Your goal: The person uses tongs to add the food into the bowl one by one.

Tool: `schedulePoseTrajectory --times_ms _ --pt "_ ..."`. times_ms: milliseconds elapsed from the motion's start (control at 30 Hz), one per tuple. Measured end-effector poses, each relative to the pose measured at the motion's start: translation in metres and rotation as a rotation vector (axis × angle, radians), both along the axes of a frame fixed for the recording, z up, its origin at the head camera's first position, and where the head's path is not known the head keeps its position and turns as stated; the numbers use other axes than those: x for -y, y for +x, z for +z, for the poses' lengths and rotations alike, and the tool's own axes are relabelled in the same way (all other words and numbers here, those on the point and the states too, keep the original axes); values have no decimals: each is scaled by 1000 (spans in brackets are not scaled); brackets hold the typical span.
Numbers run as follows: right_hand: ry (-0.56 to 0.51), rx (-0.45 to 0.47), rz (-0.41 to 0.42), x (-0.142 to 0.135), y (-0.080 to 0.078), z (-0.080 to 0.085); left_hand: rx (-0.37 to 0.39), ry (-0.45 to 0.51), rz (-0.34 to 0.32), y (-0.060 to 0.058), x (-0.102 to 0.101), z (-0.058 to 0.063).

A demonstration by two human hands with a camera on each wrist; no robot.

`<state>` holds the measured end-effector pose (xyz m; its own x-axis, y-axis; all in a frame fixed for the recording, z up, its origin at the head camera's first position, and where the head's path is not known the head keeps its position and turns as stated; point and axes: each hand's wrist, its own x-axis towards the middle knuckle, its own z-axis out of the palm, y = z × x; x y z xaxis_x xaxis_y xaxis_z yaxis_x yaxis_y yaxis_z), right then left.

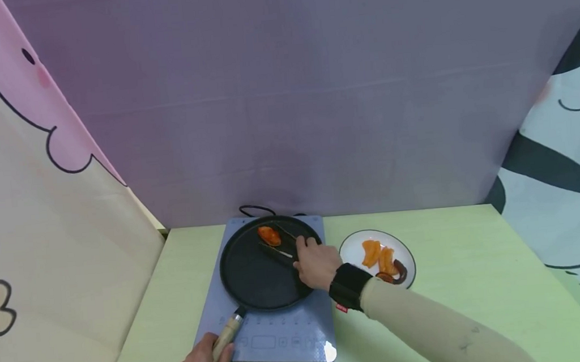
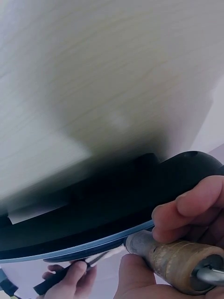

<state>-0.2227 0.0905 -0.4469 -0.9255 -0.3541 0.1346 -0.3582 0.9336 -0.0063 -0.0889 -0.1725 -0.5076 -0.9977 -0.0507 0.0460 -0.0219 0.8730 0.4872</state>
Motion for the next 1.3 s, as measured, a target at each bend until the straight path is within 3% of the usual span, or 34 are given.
schedulePoseTrajectory --times_ms 200,600,800,1067,1167,1300 --pt "89 -93 12 -10 1 -3 -10 0 3 0 0 0" --pt "94 -154 75 -6 0 -8 -9 2 -4 0 0 0" --pt "70 -130 71 3 -4 -8 -14 -3 -2 0 1 -1" --pt "26 -27 57 4 -2 -3 -7 -3 8 1 2 -2" --pt "-24 -22 40 0 1 2 -7 -3 0 0 2 -2" --pt "-13 -47 31 -2 5 5 7 -9 4 -1 0 -2"
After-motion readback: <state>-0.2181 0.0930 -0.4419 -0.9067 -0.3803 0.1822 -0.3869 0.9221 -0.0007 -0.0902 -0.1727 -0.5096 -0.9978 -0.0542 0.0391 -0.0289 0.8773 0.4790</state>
